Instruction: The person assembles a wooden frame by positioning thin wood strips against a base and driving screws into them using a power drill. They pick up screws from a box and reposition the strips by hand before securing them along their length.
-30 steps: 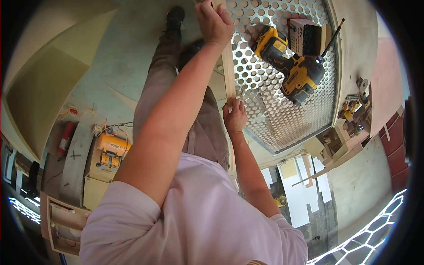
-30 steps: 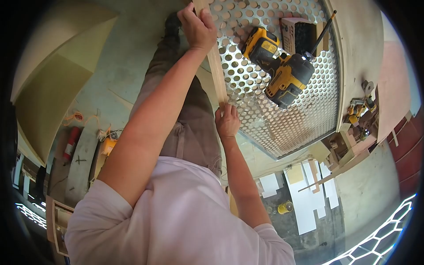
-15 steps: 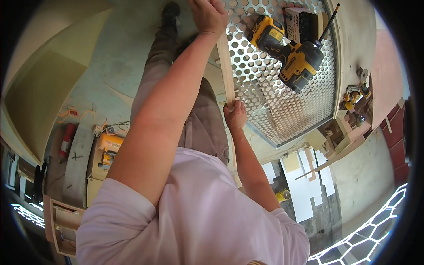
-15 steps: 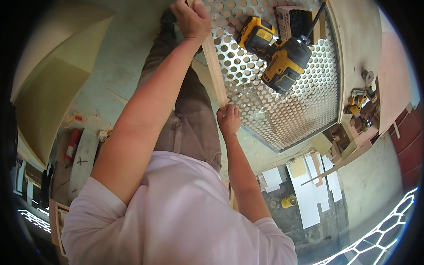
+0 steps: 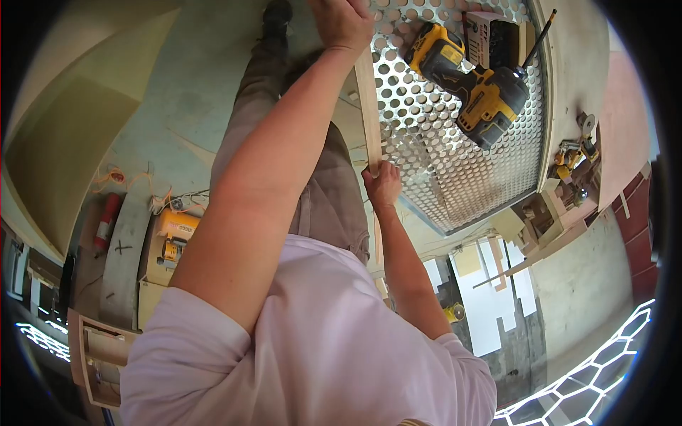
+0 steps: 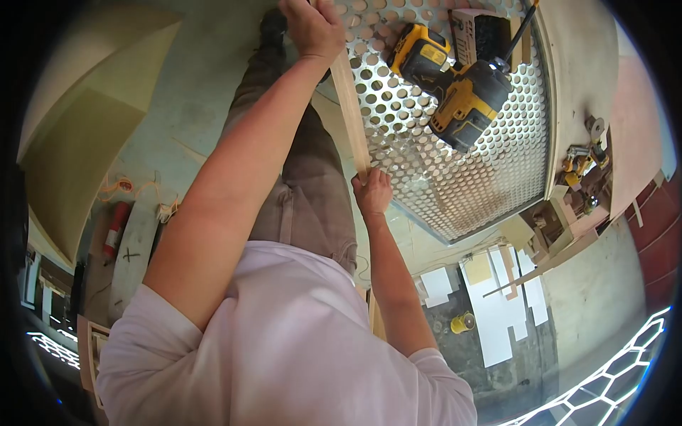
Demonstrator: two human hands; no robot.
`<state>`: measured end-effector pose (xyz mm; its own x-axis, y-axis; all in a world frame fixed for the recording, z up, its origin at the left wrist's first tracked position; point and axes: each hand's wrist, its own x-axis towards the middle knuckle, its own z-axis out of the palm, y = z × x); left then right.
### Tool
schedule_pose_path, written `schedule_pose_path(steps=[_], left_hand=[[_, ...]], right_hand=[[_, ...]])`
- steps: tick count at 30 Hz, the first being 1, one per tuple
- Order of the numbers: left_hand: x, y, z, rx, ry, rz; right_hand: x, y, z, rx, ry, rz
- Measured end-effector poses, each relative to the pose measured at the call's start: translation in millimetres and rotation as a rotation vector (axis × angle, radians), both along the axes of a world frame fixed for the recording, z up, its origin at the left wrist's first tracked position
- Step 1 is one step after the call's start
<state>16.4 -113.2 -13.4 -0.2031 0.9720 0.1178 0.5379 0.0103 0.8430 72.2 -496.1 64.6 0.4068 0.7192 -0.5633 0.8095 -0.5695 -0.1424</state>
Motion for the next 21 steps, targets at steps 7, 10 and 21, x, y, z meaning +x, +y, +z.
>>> schedule_pose_path(steps=[7, 10, 21], left_hand=[[1, 0, 1, -0.036, 0.028, 0.013], [1, -1, 0, -0.034, 0.033, 0.018], [0, -1, 1, -0.065, 0.035, -0.015]], right_hand=[[12, -5, -1, 0.087, 0.089, -0.012], [11, -3, 2, 0.055, 0.087, -0.026], [0, 5, 13, 0.118, 0.062, -0.085]])
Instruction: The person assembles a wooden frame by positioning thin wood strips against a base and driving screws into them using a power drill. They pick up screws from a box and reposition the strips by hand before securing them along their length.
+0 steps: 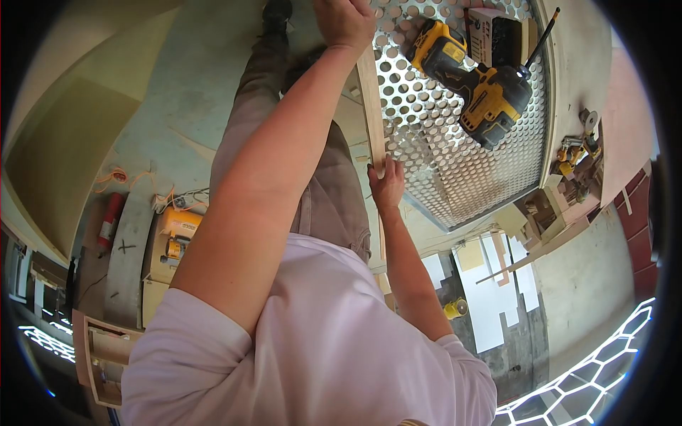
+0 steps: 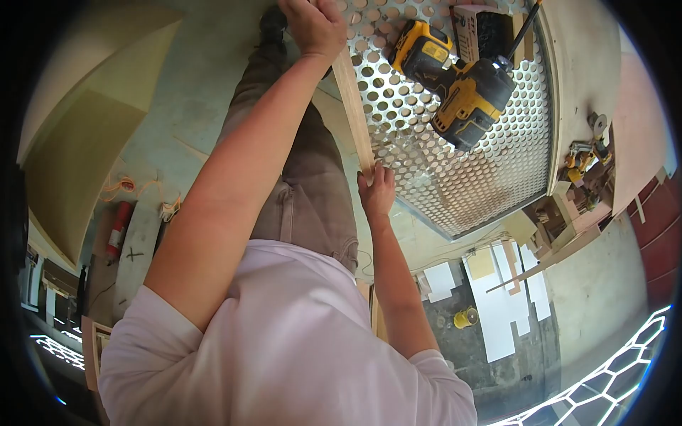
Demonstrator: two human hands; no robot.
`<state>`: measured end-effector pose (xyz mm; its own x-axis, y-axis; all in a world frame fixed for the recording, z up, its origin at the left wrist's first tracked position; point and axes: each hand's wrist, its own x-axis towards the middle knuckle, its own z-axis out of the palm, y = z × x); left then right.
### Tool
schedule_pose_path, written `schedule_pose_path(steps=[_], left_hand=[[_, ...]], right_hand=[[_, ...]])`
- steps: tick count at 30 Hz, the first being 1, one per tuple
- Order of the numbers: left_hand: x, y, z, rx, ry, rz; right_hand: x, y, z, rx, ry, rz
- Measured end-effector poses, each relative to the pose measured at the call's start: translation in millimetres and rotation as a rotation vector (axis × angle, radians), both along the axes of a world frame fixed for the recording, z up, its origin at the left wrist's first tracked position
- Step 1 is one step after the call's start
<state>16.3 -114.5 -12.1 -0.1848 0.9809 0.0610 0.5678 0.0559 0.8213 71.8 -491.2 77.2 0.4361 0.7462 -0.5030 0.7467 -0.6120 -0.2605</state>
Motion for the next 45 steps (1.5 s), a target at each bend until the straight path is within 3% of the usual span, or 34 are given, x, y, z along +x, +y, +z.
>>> schedule_pose_path(steps=[6, 11, 18, 21, 30, 35, 39, 45], left_hand=[[0, -1, -1, 0.056, 0.007, 0.017], [1, 0, 2, -0.002, -0.012, 0.017], [0, 1, 1, 0.101, 0.013, 0.014], [-1, 2, 2, 0.052, 0.006, 0.010], [0, 2, 6, 0.011, -0.008, 0.035], [-4, -1, -6, 0.111, 0.004, -0.021], [1, 2, 8, -0.032, -0.118, 0.078], [0, 2, 14, -0.118, -0.085, 0.061]], right_hand=[[-7, -21, 0, -0.144, -0.031, -0.043], [-13, -24, -7, -0.152, -0.062, -0.048], [-4, -29, 2, -0.083, -0.036, 0.002], [-2, -34, 15, -0.222, -0.063, -0.089], [-3, -39, -1, -0.276, -0.046, -0.039], [-7, -29, -7, -0.376, -0.082, -0.039], [-7, -28, -15, -0.330, -0.106, -0.007], [-3, -17, -7, -0.292, -0.078, 0.008]])
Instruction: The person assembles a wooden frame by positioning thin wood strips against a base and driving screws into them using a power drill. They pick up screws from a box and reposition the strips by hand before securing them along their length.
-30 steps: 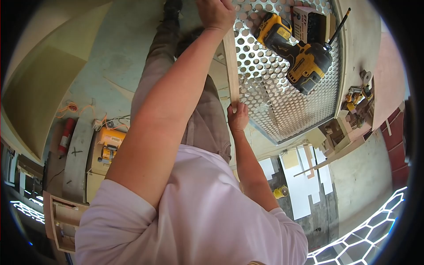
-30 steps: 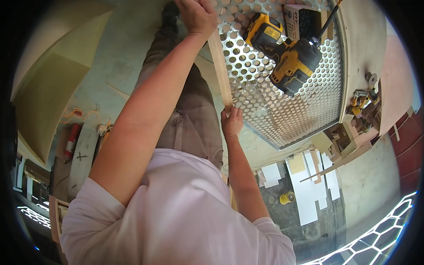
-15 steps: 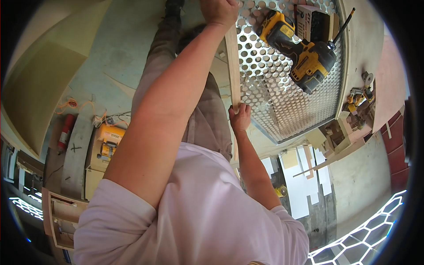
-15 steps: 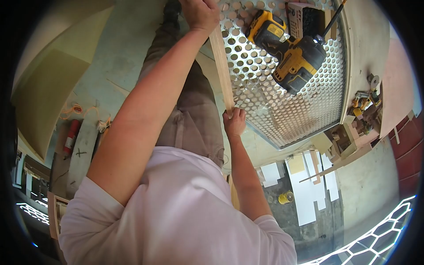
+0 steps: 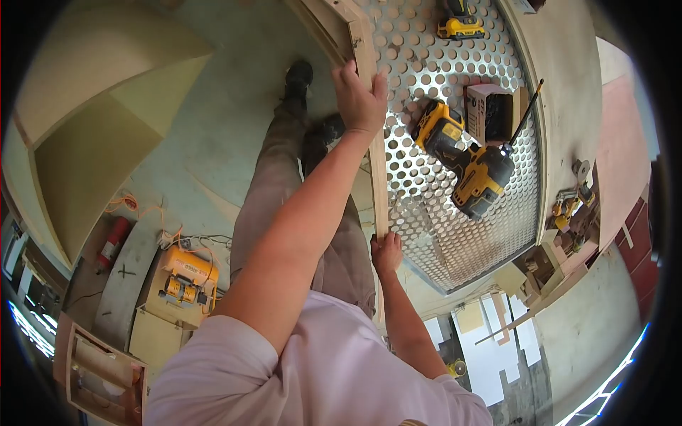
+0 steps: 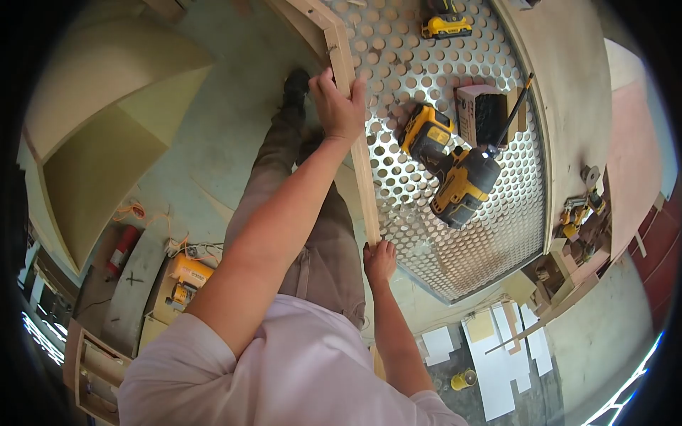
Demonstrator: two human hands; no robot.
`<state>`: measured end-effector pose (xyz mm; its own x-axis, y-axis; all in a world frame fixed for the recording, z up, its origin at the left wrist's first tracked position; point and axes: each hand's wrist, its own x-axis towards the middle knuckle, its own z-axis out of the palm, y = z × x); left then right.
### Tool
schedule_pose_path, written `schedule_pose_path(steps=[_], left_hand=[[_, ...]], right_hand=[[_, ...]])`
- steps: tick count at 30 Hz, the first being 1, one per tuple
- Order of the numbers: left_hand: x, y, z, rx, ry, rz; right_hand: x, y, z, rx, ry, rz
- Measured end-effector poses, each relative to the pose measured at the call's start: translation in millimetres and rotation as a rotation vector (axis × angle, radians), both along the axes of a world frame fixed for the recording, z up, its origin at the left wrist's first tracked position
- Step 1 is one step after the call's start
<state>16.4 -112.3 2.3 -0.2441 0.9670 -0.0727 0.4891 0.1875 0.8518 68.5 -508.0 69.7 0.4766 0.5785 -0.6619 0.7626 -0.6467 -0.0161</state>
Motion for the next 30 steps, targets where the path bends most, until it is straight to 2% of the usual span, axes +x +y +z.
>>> schedule_pose_path(steps=[8, 15, 30], left_hand=[[-2, 1, -1, 0.025, 0.051, -0.001], [0, 1, 1, 0.035, 0.023, -0.009], [-1, 1, -4, 0.062, -0.019, 0.010]], right_hand=[[0, 2, 2, 0.042, 0.034, 0.009], [2, 5, 3, -0.077, 0.041, 0.012], [0, 16, 8, -0.119, 0.045, -0.017]])
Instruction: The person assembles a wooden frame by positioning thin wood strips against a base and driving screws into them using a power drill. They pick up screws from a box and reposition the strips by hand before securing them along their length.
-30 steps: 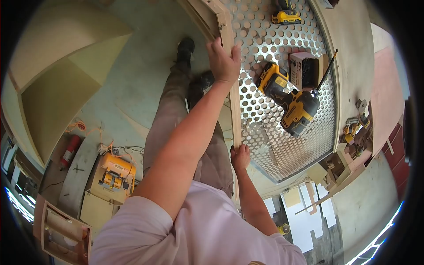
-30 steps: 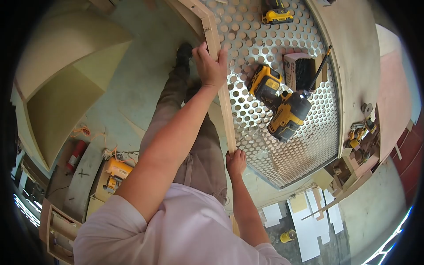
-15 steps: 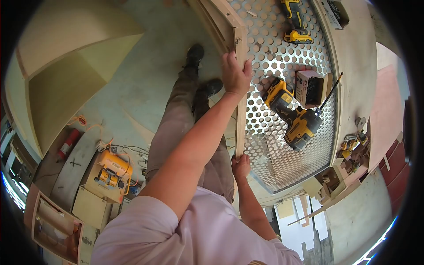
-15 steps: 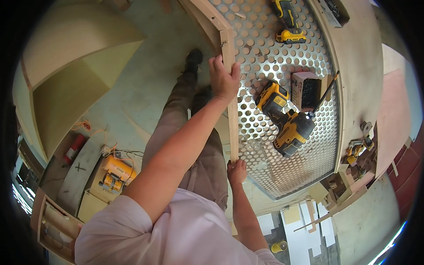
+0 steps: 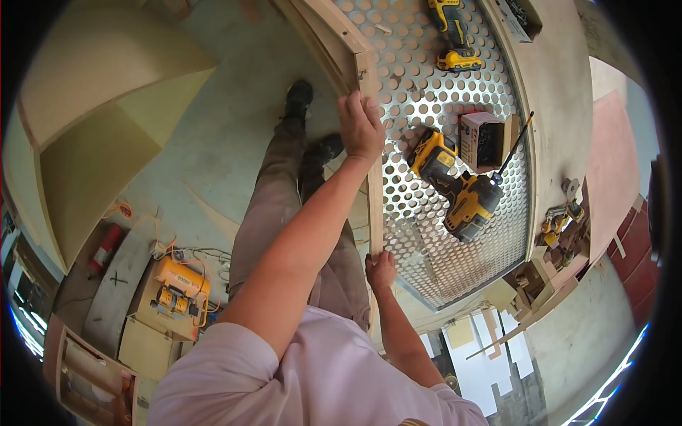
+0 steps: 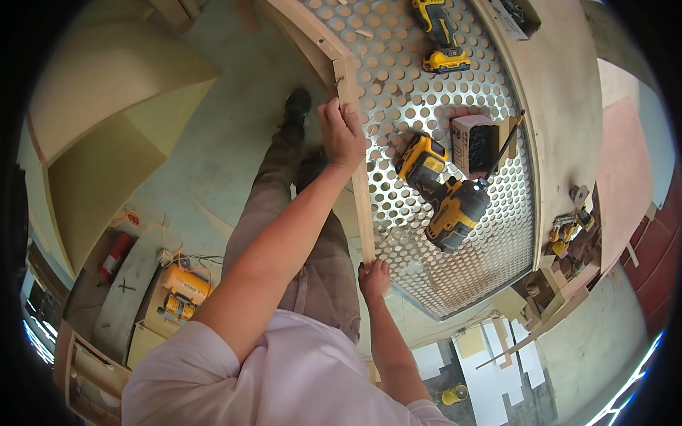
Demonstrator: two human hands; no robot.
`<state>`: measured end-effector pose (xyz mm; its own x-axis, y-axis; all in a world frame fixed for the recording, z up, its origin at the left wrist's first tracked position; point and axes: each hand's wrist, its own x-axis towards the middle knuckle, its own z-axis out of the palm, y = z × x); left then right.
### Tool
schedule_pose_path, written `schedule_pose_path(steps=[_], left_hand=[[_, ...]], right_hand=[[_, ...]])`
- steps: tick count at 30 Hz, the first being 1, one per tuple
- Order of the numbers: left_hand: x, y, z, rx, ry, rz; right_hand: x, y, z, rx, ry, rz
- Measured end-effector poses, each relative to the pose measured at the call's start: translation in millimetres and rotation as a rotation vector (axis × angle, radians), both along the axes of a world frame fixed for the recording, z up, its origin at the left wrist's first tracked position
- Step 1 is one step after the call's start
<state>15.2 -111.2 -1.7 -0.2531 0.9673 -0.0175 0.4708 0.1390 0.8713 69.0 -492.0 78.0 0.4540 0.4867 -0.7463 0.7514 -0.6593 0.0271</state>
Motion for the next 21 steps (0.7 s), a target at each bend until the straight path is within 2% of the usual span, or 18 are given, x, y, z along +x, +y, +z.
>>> schedule_pose_path(steps=[9, 12, 15, 18, 21], left_hand=[[-1, 1, 8, -0.025, 0.041, -0.036], [-1, 1, 9, -0.035, 0.062, -0.045], [-2, 2, 9, -0.026, 0.094, -0.048], [-1, 2, 8, -0.010, 0.082, -0.039], [-1, 1, 9, -0.014, 0.080, -0.038]], right_hand=[[0, 2, 1, -0.019, -0.006, 0.007], [-1, 1, 2, 0.031, -0.006, 0.004], [-4, 0, 6, 0.242, -0.028, 0.000], [-6, -4, 14, 0.253, -0.046, -0.048], [-4, -8, 11, 0.185, 0.008, 0.051]])
